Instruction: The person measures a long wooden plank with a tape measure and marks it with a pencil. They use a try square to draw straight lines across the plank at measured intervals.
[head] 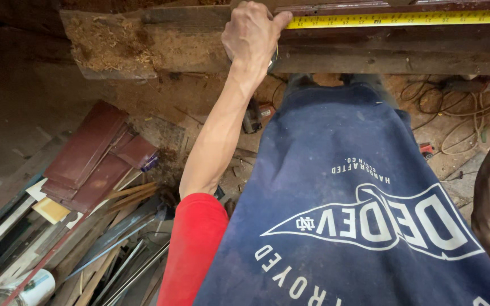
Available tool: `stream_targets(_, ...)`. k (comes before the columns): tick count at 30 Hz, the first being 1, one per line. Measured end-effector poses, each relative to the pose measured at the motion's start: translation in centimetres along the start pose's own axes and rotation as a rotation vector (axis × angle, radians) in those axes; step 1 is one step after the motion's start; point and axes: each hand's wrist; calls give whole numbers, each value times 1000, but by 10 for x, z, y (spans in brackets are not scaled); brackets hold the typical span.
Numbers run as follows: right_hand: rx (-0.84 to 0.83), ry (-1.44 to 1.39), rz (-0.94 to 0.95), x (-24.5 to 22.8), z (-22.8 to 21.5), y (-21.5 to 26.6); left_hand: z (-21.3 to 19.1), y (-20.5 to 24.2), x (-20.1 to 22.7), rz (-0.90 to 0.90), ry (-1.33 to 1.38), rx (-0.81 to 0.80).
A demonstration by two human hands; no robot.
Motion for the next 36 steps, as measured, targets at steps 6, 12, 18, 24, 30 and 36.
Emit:
stream_targets(6,0,-74,20,-4,6,4,-2,-5,6,-31,-36,-31)
stream_targets(12,-14,-161,36,-5,-2,-3,-2,-6,5,-29,-16,-65)
stream_targets(18,-22,-359,77,11,-6,-5,5,-7,0,33,-47,24)
stream_targets(24,18,-1033,134,1,-22,34,-3,10,-8,147,207,-623)
stream_targets(30,288,-1228,17,-38,-34,90,35,54,51,101,365,-718)
stream_targets(36,131,-815,-78,-93,-23,150,85,75,119,60,528,-491)
Point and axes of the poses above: each hand's wrist, its own y-axis away from the middle knuckle, its own z-axis out of the palm, x = y × z, and after that the axes turned 2 degrees about y, right-handed
